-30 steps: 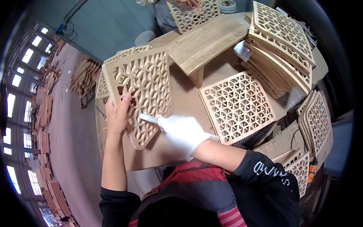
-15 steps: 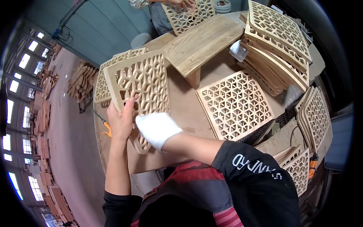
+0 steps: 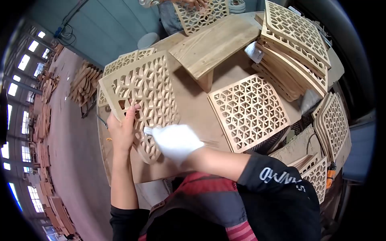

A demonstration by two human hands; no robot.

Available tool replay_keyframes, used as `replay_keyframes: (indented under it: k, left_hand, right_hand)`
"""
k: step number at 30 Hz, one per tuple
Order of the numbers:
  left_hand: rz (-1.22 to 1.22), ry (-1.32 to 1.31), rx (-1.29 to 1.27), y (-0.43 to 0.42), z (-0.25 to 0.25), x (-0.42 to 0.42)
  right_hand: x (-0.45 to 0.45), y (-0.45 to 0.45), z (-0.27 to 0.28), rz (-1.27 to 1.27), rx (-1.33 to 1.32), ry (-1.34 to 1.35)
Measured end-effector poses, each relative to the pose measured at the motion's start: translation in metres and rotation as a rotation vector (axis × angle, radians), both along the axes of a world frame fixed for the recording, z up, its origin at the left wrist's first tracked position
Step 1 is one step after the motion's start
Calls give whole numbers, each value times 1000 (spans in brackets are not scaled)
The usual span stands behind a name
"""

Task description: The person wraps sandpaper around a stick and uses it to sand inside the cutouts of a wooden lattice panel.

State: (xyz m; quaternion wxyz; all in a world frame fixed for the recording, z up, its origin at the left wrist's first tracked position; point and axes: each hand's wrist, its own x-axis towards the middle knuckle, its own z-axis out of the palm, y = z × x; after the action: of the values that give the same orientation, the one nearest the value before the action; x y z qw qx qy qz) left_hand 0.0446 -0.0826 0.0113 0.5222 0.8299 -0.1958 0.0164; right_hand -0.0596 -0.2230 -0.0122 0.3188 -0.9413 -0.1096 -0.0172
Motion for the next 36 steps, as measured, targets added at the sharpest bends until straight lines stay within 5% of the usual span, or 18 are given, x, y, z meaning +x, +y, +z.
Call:
replay_keyframes:
  k: [36]
  left_hand:
    - [-52,-11,96,-23,9,-10]
  right_hand:
    - [18,-6,8,53,73,197]
